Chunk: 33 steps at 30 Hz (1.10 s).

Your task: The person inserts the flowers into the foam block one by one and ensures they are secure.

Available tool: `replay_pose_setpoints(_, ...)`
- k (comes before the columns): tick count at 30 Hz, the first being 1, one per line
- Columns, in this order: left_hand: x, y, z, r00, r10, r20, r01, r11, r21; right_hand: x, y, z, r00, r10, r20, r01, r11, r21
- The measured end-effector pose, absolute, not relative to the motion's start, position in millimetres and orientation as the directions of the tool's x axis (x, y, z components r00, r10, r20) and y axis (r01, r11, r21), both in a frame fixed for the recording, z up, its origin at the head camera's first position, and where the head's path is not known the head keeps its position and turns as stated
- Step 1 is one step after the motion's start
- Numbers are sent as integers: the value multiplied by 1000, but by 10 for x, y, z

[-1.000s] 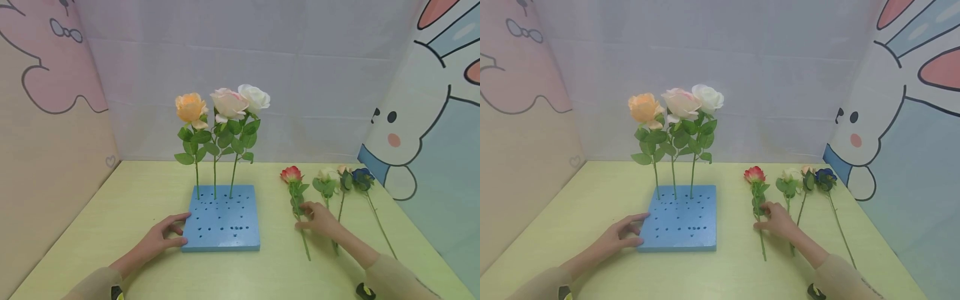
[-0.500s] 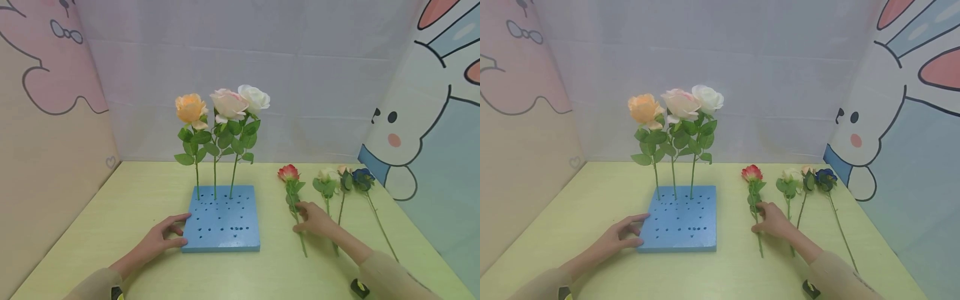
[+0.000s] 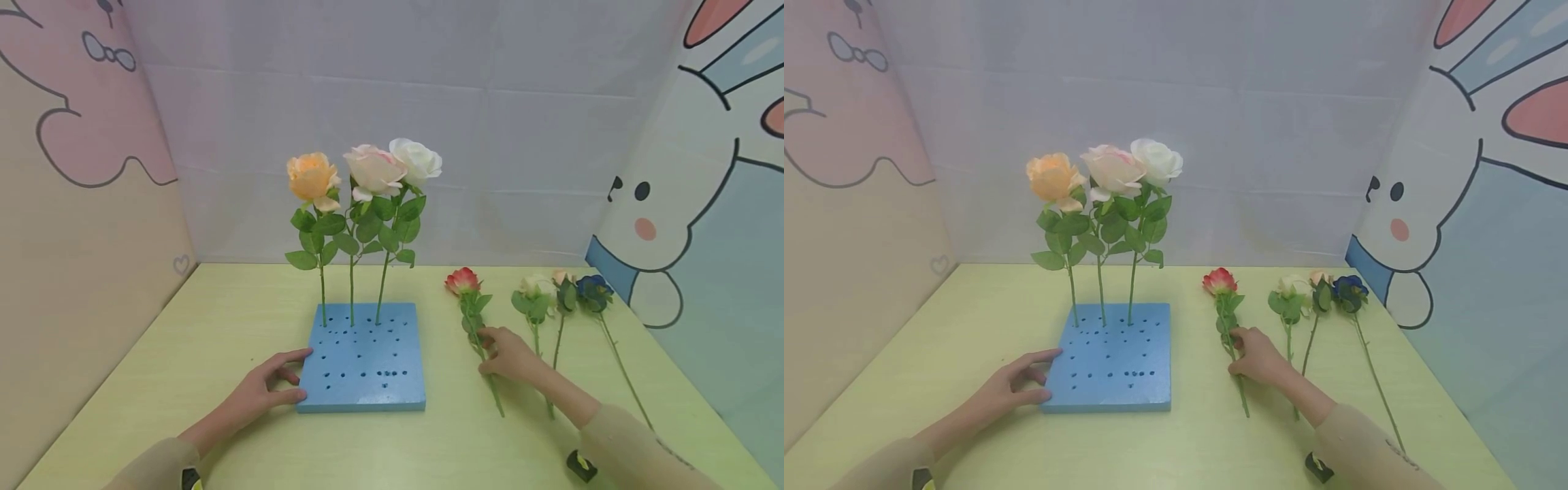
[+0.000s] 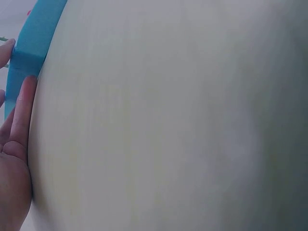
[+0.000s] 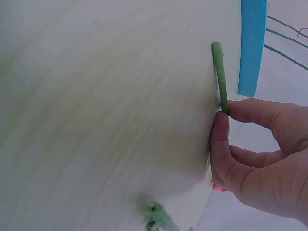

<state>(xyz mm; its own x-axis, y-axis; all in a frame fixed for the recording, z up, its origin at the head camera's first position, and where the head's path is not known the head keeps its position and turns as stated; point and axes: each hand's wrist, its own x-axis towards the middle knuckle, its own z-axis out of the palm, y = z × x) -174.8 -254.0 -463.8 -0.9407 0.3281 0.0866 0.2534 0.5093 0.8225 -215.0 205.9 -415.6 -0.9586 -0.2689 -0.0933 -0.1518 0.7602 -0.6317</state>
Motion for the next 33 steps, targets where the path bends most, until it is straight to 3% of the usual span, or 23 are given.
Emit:
replay_pose_setpoints(8, -1742, -2535, -4632, -939, 331, 96, 261, 503, 824, -2172, 2047, -4208, -960, -256, -109, -101, 686, -721)
replay_pose_setpoints(19, -1742, -2540, -4638, -939, 327, 103, 268, 512, 816, -2243, 2081, -4222, -932, -341, -124, -109, 589, -801)
replay_pose_setpoints(33, -1748, -2545, -4639, -940, 326, 98, 264, 517, 814, -2296, 2170, -4167, -822, -510, -252, 7, 435, -901)
